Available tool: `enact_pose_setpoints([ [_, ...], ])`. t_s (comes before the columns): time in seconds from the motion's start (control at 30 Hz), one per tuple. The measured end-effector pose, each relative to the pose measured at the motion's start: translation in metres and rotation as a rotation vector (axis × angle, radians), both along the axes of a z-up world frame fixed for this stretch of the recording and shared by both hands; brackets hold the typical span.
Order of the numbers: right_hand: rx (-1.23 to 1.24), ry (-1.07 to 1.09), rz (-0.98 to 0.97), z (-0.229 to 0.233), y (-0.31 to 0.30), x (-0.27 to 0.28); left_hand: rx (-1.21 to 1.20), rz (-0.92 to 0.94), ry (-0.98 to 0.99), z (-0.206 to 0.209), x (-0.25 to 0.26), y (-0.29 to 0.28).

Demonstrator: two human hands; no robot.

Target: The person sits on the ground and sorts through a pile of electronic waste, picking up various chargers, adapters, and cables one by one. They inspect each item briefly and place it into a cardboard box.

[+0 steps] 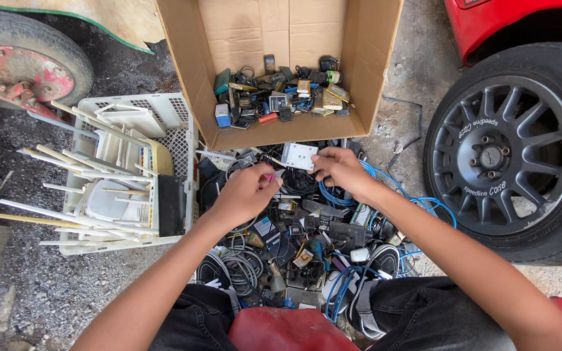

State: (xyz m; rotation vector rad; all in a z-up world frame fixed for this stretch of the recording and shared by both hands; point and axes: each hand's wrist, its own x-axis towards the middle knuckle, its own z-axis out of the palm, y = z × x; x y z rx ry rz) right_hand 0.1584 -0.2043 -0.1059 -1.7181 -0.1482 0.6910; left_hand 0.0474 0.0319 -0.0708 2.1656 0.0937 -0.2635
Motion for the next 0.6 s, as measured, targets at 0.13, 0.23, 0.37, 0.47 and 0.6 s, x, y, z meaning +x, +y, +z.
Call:
enact_pose_setpoints([
  [0.13,-0.11,-0.054,0.044,-0.034,0.025,0.025,0.052,-0.082,-0.023,-0.001,0.005,0.006],
  [0.23,-0.123,0.009,-0.035,-0.082,0.05,0.052,0.095,-0.079,-0.035,-0.028,0.02,0.014],
  [0.37,-0.096,0.101,-0.049,-0.167,0.09,0.087,0.254,-0.072,-0.033,-0.064,0.038,0.026],
  [0.47,-0.065,0.172,-0.147,-0.224,0.129,0.117,0.365,-0.072,-0.029,-0.078,0.047,0.027],
  [0.6,0.017,0.274,-0.294,-0.267,0.179,0.146,0.51,-0.121,0.064,-0.104,0.057,0.021],
])
